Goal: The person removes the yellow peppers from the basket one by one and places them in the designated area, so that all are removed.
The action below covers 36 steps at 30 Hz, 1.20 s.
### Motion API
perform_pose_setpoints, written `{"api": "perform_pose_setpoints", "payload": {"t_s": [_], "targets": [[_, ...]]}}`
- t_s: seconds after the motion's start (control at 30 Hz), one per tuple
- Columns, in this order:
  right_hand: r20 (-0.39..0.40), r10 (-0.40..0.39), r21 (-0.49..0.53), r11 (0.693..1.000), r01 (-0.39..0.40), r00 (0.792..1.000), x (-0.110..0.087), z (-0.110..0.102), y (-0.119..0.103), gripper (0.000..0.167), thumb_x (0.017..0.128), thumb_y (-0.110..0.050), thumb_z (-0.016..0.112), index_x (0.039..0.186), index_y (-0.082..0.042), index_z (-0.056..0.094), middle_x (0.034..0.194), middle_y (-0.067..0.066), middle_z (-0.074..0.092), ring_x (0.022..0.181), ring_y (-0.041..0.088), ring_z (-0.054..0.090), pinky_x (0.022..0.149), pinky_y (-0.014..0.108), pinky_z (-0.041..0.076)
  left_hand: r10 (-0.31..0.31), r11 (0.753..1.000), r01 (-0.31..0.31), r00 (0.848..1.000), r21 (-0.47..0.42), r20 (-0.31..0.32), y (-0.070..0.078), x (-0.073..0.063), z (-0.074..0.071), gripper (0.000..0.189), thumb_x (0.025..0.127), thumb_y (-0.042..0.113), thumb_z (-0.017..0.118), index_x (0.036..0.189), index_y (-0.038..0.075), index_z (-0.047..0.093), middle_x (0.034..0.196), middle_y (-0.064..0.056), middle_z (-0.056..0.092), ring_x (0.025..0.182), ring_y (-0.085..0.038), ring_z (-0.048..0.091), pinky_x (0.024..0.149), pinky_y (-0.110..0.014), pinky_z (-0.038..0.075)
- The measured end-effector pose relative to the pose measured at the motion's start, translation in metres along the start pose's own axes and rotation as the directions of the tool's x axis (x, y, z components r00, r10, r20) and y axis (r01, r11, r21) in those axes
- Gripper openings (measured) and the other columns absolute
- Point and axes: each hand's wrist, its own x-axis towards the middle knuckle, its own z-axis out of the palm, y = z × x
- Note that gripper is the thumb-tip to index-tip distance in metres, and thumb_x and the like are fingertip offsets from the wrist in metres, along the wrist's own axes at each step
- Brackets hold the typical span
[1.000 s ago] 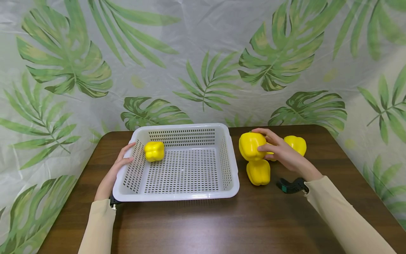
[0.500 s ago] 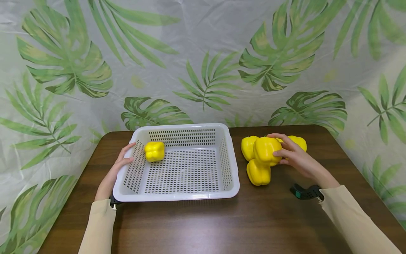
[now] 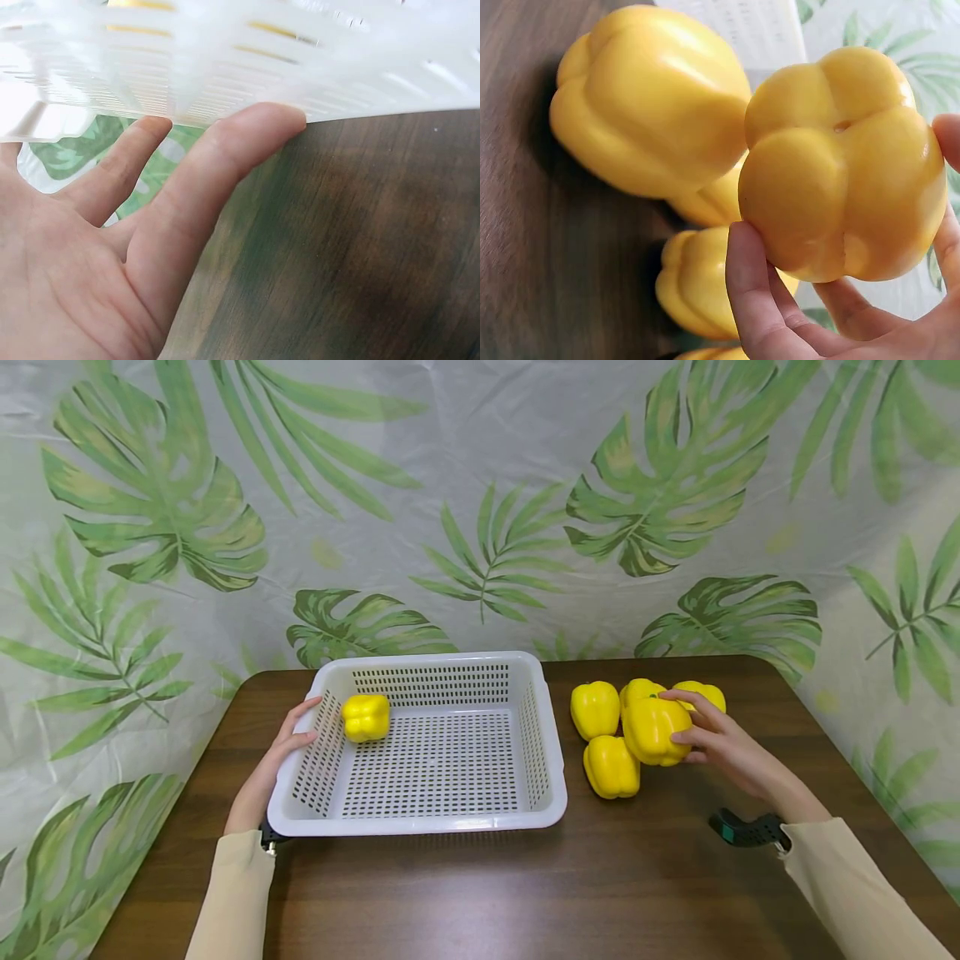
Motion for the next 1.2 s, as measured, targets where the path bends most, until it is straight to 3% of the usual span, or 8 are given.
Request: {"api": "perform_pose_setpoints", "payload": {"t_s": [0.17,0.37,0.63,0.93,1.2], "targets": [[-0.005,-0.007,-0.005,1.0,0.007,1.0,-0.007,-0.006,0.009,0.048,0.1,-0.006,0.046,0.143,-0.023,0.033,0.133,0.01,0.031,0.101,0.014,0.052,0.079,0.03,0.049,-0.003,1.0,0.003,1.0,-0.006,-0.005,0.0,0.0,0.0,0.052,0.098,0.003,0.031,0.141,0.033,0.036,0.141,-0.008,0.02,0.11,-0.014,0.052,0.081,-0.033,0.052],[-0.014,0.015,-0.02,1.0,-0.015,1.0,-0.015,-0.012,0.02,0.049,0.099,-0.006,0.046,0.143,-0.024,0.034,0.126,0.009,0.036,0.098,0.016,0.051,0.078,0.031,0.047,-0.012,1.0,0.012,1.0,0.005,-0.002,0.0,0.0,0.0,0.052,0.099,0.005,0.03,0.141,0.034,0.035,0.145,-0.017,0.012,0.109,-0.014,0.052,0.081,-0.033,0.052],[-0.035,0.078,-0.068,0.995,-0.08,0.996,-0.023,-0.016,0.033,0.05,0.098,-0.009,0.05,0.144,-0.022,0.032,0.131,0.019,0.03,0.097,0.017,0.05,0.078,0.037,0.045,-0.006,1.0,0.006,1.0,-0.001,0.002,0.0,0.0,0.0,0.052,0.099,0.004,0.03,0.141,0.033,0.035,0.145,-0.017,0.012,0.11,-0.015,0.052,0.081,-0.034,0.052],[0.0,0.082,-0.045,0.996,-0.082,0.997,-0.024,-0.012,0.047,0.05,0.096,-0.009,0.053,0.141,-0.022,0.036,0.141,0.025,0.021,0.102,0.012,0.05,0.079,0.032,0.049,-0.016,1.0,0.016,1.0,-0.002,-0.003,0.001,-0.001,0.001,0.052,0.098,0.005,0.03,0.141,0.034,0.035,0.146,-0.018,0.01,0.11,-0.015,0.052,0.081,-0.034,0.052],[-0.009,0.111,-0.063,0.992,-0.111,0.994,-0.022,-0.009,0.054,0.054,0.095,-0.011,0.056,0.143,-0.012,0.032,0.144,0.026,0.02,0.103,0.011,0.051,0.08,0.032,0.049,-0.018,1.0,0.018,1.0,0.006,-0.008,0.0,0.0,0.001,0.052,0.099,0.005,0.03,0.143,0.033,0.033,0.149,-0.022,0.006,0.111,-0.016,0.052,0.081,-0.035,0.051]]}}
